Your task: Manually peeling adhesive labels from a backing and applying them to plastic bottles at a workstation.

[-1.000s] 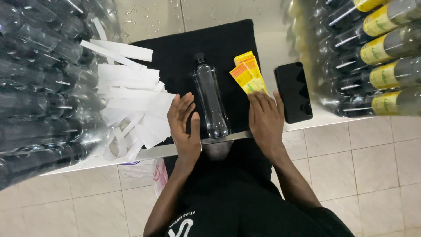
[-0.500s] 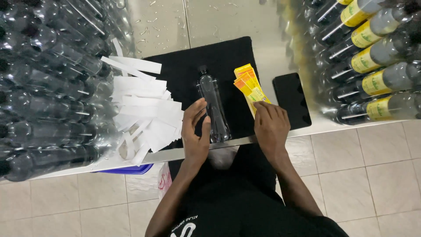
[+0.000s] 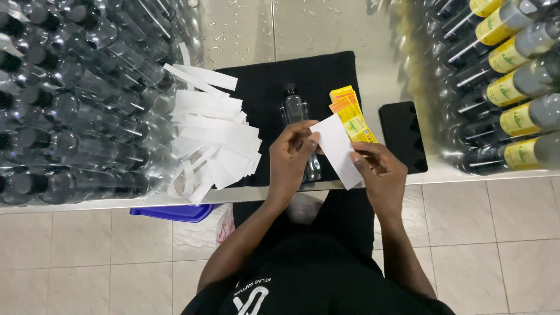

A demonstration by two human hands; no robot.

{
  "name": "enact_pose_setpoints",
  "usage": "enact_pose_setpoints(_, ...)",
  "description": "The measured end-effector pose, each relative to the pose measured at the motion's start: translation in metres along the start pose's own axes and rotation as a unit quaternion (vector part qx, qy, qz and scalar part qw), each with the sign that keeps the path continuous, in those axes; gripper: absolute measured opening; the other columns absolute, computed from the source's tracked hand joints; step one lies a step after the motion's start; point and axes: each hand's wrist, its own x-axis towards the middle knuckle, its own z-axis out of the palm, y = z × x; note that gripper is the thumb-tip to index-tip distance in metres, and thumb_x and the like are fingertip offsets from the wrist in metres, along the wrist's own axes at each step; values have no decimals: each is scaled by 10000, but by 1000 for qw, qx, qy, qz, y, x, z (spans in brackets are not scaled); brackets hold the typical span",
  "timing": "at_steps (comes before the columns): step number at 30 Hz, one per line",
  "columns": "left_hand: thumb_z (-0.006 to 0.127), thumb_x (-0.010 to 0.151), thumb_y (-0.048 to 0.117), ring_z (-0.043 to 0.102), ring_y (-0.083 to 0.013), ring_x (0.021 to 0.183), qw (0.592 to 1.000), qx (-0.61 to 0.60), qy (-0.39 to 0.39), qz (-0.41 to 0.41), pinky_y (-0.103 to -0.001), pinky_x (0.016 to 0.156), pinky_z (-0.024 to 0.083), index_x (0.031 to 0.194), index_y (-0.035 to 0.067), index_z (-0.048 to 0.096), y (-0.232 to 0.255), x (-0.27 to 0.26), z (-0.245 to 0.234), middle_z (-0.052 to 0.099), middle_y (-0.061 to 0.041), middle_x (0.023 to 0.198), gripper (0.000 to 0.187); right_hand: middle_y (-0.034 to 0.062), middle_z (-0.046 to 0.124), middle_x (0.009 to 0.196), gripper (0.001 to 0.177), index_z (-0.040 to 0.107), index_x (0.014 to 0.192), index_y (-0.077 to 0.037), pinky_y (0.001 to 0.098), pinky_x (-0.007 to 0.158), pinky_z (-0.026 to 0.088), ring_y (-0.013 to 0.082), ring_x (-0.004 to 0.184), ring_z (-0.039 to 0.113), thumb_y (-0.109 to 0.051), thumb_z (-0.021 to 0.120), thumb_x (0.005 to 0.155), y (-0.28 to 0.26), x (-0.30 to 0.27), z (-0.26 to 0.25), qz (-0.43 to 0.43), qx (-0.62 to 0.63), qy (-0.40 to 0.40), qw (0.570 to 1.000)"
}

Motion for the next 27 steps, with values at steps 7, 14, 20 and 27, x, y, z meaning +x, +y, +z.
enact_pose_setpoints(7, 765, 1043, 234, 790, -307, 1009, 1000, -4, -20, 5, -439, 845, 703, 1304, 12, 719, -9, -14, 17, 729, -197, 1140, 346, 191, 743, 1308, 332, 772, 1329, -22, 485, 968, 612, 406, 1174, 737, -163, 835, 1035, 23, 8, 12, -346, -244, 60, 904)
enact_pose_setpoints(14, 721, 1091, 237, 801, -258, 901, 998, -39, -47, -18, -413, 836, 702, 1264, -14, 721, 2, -16, 15, 749, -168, 943, 305, 139, 790, 1197, 333, 794, 1313, -47, 424, 924, 629, 351, 1116, 781, -205, 843, 1024, 22, 2, 17, -313, -241, 35, 918)
enact_pose_setpoints(20, 750, 1074, 231, 812, -319, 928, 998, -38, -42, -32, -453, 804, 711, 1227, -23, 757, 0, -17, 22, 752, -237, 984, 296, 193, 814, 1143, 265, 804, 1251, -35, 446, 821, 664, 348, 1063, 808, -141, 819, 1009, -10, -7, 16, -108, -46, -10, 993)
enact_pose_setpoints(27, 781, 1045, 183, 802, -413, 897, 998, -39, -26, -33, -472, 743, 717, 1226, -58, 754, -12, -23, 24, 752, -282, 984, 303, 144, 796, 964, 254, 822, 1153, -73, 383, 694, 670, 245, 851, 798, -279, 839, 1006, 18, 1, 4, -11, -6, 21, 1000)
